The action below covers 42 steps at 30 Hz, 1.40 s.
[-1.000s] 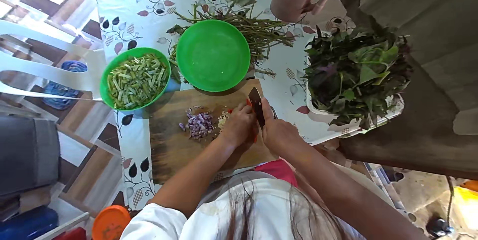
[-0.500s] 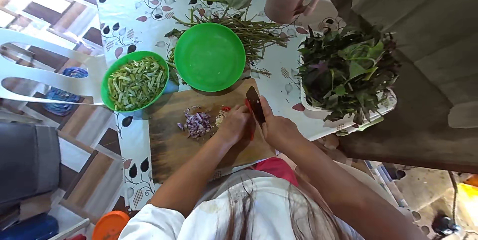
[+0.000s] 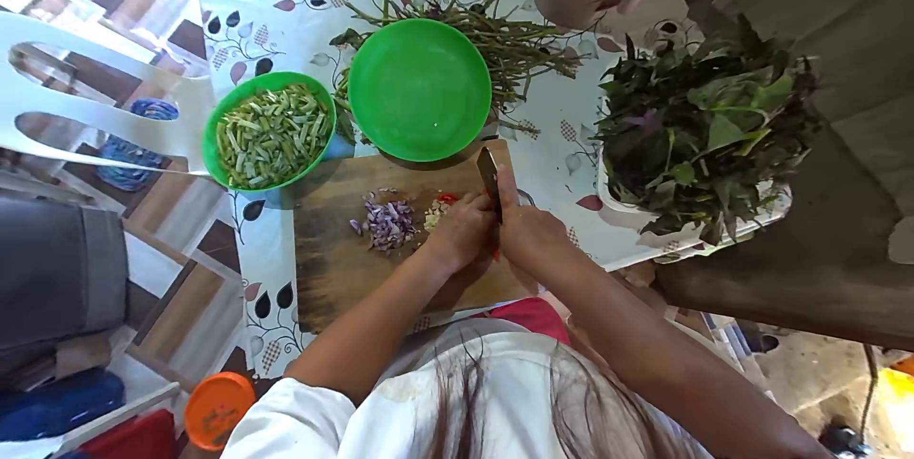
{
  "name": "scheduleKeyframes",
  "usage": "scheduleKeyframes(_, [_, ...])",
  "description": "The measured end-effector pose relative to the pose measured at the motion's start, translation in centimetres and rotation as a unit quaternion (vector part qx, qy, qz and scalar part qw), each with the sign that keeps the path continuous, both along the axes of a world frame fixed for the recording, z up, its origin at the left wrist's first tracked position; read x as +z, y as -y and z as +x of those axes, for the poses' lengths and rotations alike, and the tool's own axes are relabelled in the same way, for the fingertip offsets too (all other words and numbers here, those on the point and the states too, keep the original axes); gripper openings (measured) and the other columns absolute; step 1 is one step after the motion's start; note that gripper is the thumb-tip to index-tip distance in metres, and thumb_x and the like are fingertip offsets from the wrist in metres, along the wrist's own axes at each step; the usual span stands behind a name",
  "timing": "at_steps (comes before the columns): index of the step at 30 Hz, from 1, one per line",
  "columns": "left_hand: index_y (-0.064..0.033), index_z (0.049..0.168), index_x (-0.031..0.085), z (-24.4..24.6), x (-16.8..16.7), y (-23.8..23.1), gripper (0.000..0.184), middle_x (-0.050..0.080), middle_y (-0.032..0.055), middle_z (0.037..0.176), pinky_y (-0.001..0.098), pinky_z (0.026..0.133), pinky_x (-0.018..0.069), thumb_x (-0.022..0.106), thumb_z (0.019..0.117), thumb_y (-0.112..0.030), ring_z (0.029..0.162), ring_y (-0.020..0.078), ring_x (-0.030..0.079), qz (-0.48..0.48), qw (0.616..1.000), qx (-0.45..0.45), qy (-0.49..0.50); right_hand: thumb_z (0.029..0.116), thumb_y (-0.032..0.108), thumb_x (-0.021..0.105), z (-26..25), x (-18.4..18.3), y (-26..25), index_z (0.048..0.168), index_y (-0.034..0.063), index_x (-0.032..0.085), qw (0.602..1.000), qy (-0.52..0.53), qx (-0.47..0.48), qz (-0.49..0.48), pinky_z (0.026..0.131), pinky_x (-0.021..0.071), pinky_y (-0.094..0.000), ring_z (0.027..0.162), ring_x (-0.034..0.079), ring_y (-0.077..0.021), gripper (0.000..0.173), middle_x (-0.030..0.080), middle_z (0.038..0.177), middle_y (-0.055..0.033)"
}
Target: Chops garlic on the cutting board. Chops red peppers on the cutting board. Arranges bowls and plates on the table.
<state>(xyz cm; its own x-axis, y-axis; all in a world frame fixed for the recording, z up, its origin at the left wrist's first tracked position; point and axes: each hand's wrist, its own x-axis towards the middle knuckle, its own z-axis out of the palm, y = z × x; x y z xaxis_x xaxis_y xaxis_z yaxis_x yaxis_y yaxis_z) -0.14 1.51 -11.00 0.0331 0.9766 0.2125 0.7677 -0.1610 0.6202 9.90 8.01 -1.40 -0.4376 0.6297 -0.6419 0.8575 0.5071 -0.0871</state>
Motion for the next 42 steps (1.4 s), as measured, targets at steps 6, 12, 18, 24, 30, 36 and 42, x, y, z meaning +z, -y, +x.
scheduleKeyframes(6, [0.0032,0.098,0.075,-0.1,0.2,0.3,0.011,0.071,0.0195,0.11,0.0477,0.101,0.0535,0.068,0.0905,0.007,0.115,0.0372,0.066,-0.042,0.999,0.011,-0.019,0.104,0.01,0.053,1.7,-0.6,0.0,0.164,0.016,-0.018,0.999,-0.031,-0.029,-0.018,0.086,0.0555,-0.0572,0.098,0.071,-0.0426,0.093,0.069,0.104,-0.0249])
scheduleKeyframes(12, [0.0042,0.096,0.076,0.2,-0.4,-0.2,0.011,0.072,0.0202,0.105,0.0469,0.097,0.0551,0.066,0.0917,0.006,0.108,0.0373,0.068,-0.015,0.999,0.034,0.0,0.1072,0.013,0.049,2.4,0.7,0.9,0.165,0.0167,-0.013,0.999,-0.039,-0.034,-0.009,0.088,0.0546,-0.0552,0.099,0.07,-0.0419,0.085,0.07,0.099,-0.0228])
scheduleKeyframes(18, [0.0059,0.089,0.074,0.2,-0.4,-0.3,0.007,0.072,0.0203,0.104,0.0454,0.096,0.0551,0.067,0.0907,0.007,0.107,0.0365,0.068,-0.009,0.999,0.035,0.011,0.1067,0.01,0.048,1.8,0.5,0.9,0.165,0.0191,-0.015,1.0,-0.026,-0.003,-0.009,0.086,0.0549,-0.0553,0.099,0.07,-0.0422,0.086,0.069,0.106,-0.0239])
scheduleKeyframes(24, [0.0074,0.092,0.074,0.3,-0.2,-0.5,0.01,0.072,0.021,0.11,0.0466,0.099,0.0541,0.065,0.0889,0.011,0.111,0.0372,0.067,-0.033,0.999,0.024,0.006,0.107,0.012,0.05,0.0,-0.6,0.2,0.165,0.0168,-0.012,1.0,-0.027,-0.008,0.009,0.082,0.0561,-0.0571,0.096,0.071,-0.0432,0.085,0.07,0.097,-0.0228])
scheduleKeyframes(30, [0.0068,0.1,0.074,-1.4,-0.3,-0.4,0.011,0.071,0.023,0.107,0.0463,0.1,0.0541,0.067,0.0932,0.001,0.11,0.0379,0.068,-0.006,0.997,0.07,0.022,0.1061,0.01,0.048,0.2,-0.9,-0.7,0.164,0.0171,-0.017,0.999,-0.036,-0.026,-0.004,0.085,0.0553,-0.0577,0.099,0.071,-0.0424,0.087,0.07,0.101,-0.0238])
scheduleKeyframes(36, [-0.0027,0.094,0.079,-1.0,-1.3,0.4,0.008,0.074,0.0156,0.106,0.048,0.097,0.0542,0.072,0.0908,-0.001,0.106,0.0338,0.069,0.031,0.999,0.027,-0.005,0.1067,0.012,0.048,2.6,-0.7,-1.3,0.166,0.0167,-0.006,0.993,-0.112,-0.036,-0.006,0.084,0.0545,-0.0612,0.093,0.071,-0.0447,0.081,0.071,0.097,-0.0251])
scheduleKeyframes(42, [-0.0017,0.091,0.078,-0.6,-0.9,0.1,0.006,0.075,0.0145,0.102,0.0487,0.095,0.0552,0.073,0.0886,0.001,0.104,0.0343,0.07,0.039,0.998,0.023,-0.046,0.1073,0.01,0.046,1.7,0.1,0.2,0.165,0.0176,-0.013,0.999,-0.034,0.006,-0.017,0.082,0.0553,-0.0553,0.094,0.071,-0.0419,0.083,0.069,0.093,-0.0214])
